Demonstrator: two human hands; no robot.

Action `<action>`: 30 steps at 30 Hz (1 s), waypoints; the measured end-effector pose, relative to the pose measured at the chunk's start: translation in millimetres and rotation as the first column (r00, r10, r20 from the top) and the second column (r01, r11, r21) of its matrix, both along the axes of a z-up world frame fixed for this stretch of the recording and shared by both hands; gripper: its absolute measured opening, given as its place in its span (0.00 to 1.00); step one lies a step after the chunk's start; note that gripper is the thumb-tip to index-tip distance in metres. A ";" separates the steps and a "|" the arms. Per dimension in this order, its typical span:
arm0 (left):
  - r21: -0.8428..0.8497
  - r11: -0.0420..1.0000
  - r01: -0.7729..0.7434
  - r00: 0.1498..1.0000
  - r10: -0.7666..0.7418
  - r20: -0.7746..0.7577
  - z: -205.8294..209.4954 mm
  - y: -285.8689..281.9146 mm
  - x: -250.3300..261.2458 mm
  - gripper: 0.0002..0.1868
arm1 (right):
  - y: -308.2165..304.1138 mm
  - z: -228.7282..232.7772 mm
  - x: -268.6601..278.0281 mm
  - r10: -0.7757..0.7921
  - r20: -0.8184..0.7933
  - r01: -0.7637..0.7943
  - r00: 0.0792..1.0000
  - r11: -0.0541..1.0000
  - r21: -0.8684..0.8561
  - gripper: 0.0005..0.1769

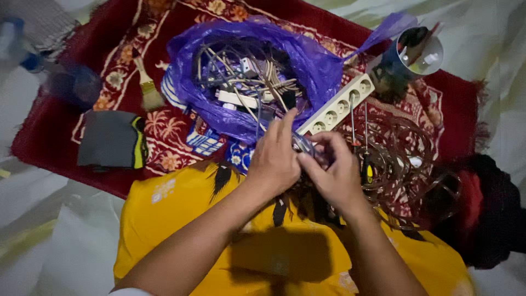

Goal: The person sits on a rug and uses a screwdriver to disassemble and reassemble a white electrical plug and a power strip. They manipulate wires and internal components of the plug, then reattach the casing and plug it into the power strip.

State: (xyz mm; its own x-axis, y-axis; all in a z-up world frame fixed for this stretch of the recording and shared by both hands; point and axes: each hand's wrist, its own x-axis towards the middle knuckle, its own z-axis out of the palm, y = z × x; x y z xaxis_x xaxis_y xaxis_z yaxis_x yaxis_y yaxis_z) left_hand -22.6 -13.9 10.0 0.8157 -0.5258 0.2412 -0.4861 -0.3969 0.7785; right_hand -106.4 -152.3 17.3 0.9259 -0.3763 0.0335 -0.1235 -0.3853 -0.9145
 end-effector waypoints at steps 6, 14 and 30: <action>-0.195 0.975 0.108 0.975 -0.066 0.213 1.5 11.3 5.6 0.17 | -14.5 1.8 -2.2 0.082 0.006 -0.082 0.997 0.997 -0.007 0.09; -0.303 0.953 0.008 0.998 0.011 0.061 -9.2 18.4 13.0 0.06 | -22.4 -14.8 0.0 -0.024 0.042 0.027 0.999 0.996 -0.080 0.13; -0.317 0.939 0.133 0.886 -0.256 -0.387 -13.6 12.0 0.5 0.08 | -27.4 -30.5 0.3 -0.136 0.008 0.135 0.991 0.987 0.082 0.16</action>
